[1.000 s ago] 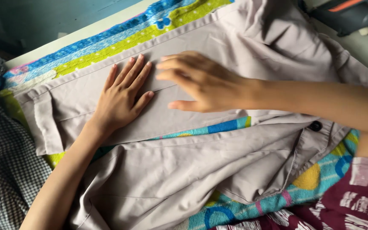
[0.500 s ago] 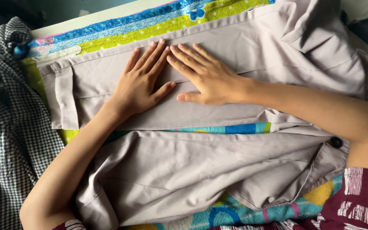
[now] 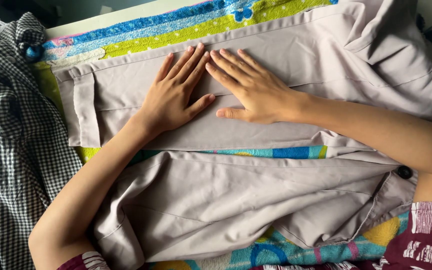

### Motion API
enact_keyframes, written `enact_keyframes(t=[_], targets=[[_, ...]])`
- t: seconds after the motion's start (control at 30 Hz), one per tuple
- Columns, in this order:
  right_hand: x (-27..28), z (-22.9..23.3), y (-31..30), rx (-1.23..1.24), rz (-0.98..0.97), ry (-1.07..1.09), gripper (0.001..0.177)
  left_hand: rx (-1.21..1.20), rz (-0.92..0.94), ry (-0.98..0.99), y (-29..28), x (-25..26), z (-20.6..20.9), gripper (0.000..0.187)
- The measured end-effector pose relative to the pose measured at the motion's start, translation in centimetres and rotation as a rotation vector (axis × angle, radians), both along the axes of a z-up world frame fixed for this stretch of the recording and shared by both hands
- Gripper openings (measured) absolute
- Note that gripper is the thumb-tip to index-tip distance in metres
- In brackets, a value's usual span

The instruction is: Ironing a pair of grey trousers.

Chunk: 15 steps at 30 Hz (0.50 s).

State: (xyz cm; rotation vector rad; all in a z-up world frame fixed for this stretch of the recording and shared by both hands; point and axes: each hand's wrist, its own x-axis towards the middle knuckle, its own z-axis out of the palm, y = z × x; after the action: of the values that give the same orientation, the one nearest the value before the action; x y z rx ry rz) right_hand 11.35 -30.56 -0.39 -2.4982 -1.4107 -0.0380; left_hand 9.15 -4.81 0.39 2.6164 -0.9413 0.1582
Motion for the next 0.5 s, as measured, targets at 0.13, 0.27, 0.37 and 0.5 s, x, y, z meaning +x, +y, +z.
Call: enact_keyframes(t=[0.13,0.27,0.37,0.5], targets=[[-0.3,0.1,-0.5,0.156,-0.014,-0.108,0.097,-0.011,0.011,0.024,0.2,-0.2,0.2,0.089],[-0.1,0.1,0.3,0.034,-0.008,-0.100,0.098,-0.071,0.005,-0.012,0.4,-0.3,-0.1,0.095],[0.2,-0.6,0.3,0.026,-0.043,0.026,0.091,-0.125,-0.002,-0.026,0.4,-0.2,-0.4,0.096],[0.0,-0.2,-0.6,0.209,-0.065,-0.221,0.095,0.103,0.020,0.013,0.4,-0.1,-0.2,0.090]])
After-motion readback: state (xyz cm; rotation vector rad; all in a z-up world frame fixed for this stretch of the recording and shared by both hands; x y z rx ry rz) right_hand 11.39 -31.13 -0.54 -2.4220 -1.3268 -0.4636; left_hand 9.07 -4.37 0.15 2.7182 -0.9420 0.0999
